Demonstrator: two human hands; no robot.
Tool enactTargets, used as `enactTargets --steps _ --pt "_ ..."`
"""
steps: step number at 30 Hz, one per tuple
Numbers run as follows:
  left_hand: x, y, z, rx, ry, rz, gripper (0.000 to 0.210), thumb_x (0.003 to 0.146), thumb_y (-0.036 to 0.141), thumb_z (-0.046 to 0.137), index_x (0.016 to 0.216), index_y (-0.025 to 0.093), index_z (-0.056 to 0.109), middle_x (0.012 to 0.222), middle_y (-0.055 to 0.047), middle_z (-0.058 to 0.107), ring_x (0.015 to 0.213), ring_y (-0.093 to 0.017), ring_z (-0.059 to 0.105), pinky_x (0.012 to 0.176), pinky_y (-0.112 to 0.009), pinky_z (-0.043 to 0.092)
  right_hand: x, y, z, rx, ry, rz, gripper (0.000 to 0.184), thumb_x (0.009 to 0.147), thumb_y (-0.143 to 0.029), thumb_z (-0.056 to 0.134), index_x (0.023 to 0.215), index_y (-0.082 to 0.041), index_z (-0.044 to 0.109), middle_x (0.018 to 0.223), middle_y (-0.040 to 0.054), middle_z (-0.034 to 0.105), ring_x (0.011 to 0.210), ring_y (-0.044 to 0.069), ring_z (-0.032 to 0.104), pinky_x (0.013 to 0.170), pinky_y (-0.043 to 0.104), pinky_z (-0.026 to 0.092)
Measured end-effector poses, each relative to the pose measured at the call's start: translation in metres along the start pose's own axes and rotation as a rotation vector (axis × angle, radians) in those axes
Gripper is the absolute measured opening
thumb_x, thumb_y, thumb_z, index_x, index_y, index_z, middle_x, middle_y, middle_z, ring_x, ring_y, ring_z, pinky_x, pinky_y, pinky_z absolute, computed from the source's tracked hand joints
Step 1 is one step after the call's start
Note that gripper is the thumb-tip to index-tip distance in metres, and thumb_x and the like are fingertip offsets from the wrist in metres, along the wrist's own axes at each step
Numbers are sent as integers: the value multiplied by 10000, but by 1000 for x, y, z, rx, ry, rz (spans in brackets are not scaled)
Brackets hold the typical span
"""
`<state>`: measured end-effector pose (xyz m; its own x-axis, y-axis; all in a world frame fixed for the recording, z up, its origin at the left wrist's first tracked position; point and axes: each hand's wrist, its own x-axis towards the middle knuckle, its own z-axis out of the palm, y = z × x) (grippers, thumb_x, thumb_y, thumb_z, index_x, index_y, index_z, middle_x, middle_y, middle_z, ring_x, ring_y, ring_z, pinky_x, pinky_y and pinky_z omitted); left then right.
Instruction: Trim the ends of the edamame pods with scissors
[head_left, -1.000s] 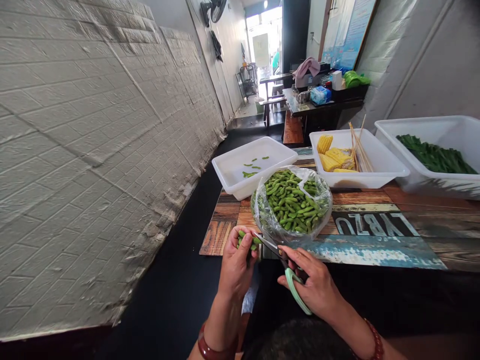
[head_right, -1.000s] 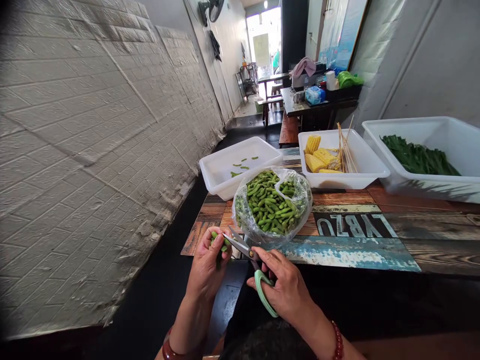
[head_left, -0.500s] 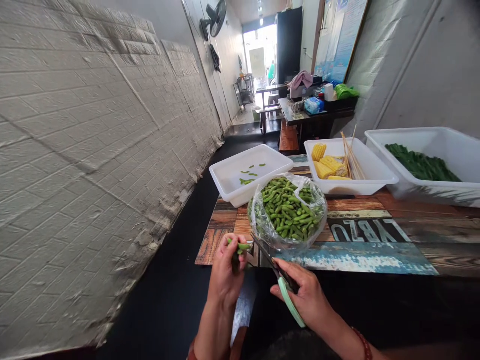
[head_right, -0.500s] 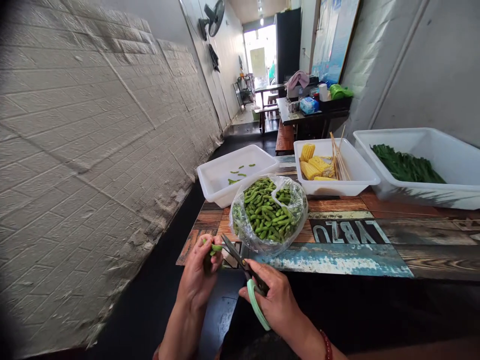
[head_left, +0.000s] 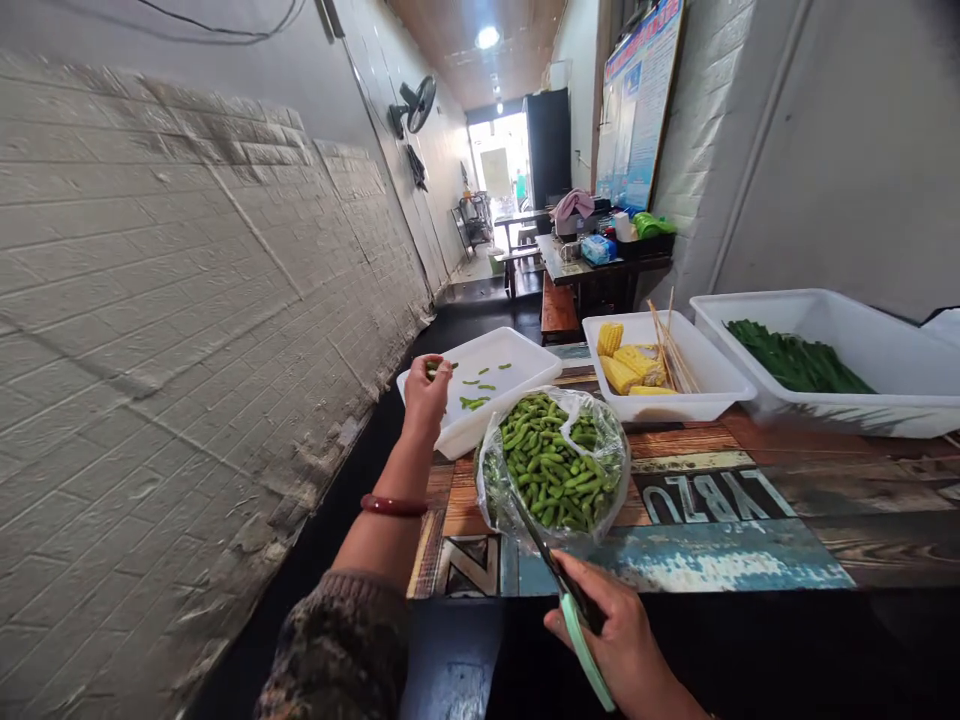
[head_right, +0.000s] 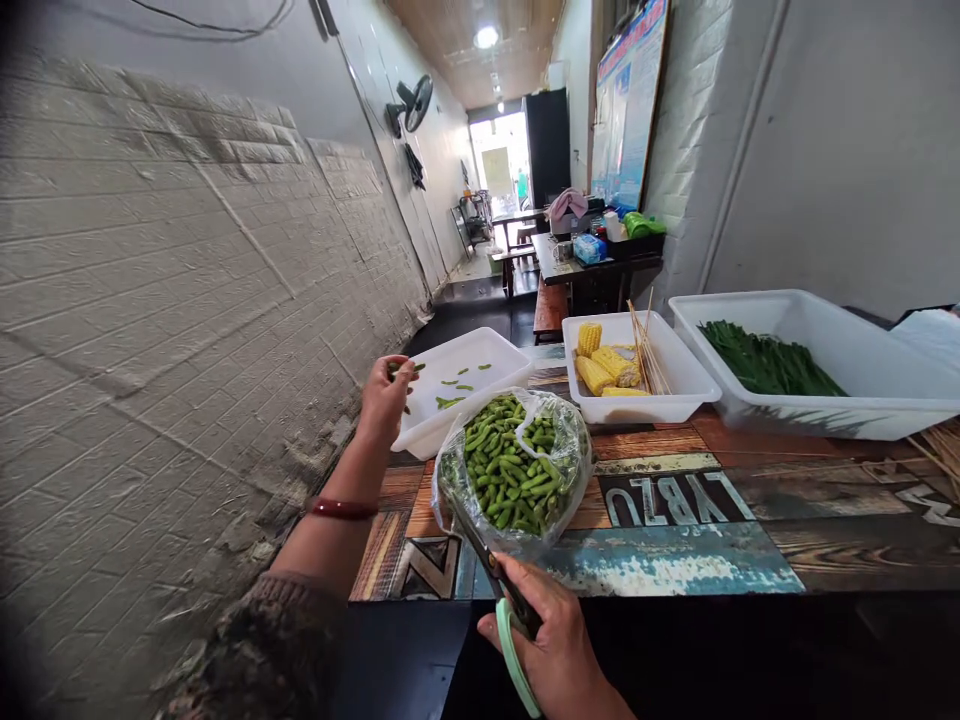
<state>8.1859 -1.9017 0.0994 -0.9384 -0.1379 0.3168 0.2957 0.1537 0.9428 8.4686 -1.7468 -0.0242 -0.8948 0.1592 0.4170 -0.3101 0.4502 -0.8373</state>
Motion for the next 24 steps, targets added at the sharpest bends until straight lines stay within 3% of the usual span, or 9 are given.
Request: enactTargets --steps 2,5,10,15,18,20,24 --pt "10 -9 8 79 -107 -18 308 720 341 662 959 150 625 798 -29 643 699 -145 569 618 -243 404 1 4 -3 2 20 7 439 799 -373 723 1202 -201 700 1104 116 745 968 268 734 854 336 605" --pt "1 -16 11 24 -139 -48 325 722 360 665 955 136 641 902 -70 669 826 -177 605 713 -275 434 2 10 -6 13 37 22 430 801 -378 723 1196 -212 704 1098 113 747 959 270 736 841 342 613" --pt "-50 -5 6 -181 -222 -162 354 721 416 707 925 135 638 859 -63 669 712 -147 615 662 -279 475 2 14 -7 35 57 59 437 800 -397 727 1192 -206 705 1095 116 748 957 271 737 840 345 614" --pt "-105 19 2 -152 -316 -167 306 778 422 698 902 142 685 743 -26 649 572 -103 552 564 -236 439 1 13 -11 69 70 108 440 812 -422 707 1186 -192 704 1058 108 761 917 257 745 822 334 617" --pt "-126 29 6 -35 -459 -97 256 827 391 656 927 161 708 753 -43 669 610 -136 584 598 -258 459 -1 12 -14 85 79 145 424 827 -415 687 1195 -204 697 1015 88 771 860 238 750 836 348 611" --pt "-132 33 12 95 -557 25 188 843 334 641 914 181 725 798 -60 688 695 -170 616 671 -282 476 -3 11 -16 95 88 136 417 825 -400 689 1196 -209 696 1034 88 767 875 239 747 839 352 610" --pt "-131 32 29 355 -614 313 145 849 204 601 907 224 732 944 -74 692 871 -218 627 806 -327 467 -7 7 -21 114 114 109 409 813 -379 708 1185 -209 702 1044 97 764 880 243 746 823 341 613"
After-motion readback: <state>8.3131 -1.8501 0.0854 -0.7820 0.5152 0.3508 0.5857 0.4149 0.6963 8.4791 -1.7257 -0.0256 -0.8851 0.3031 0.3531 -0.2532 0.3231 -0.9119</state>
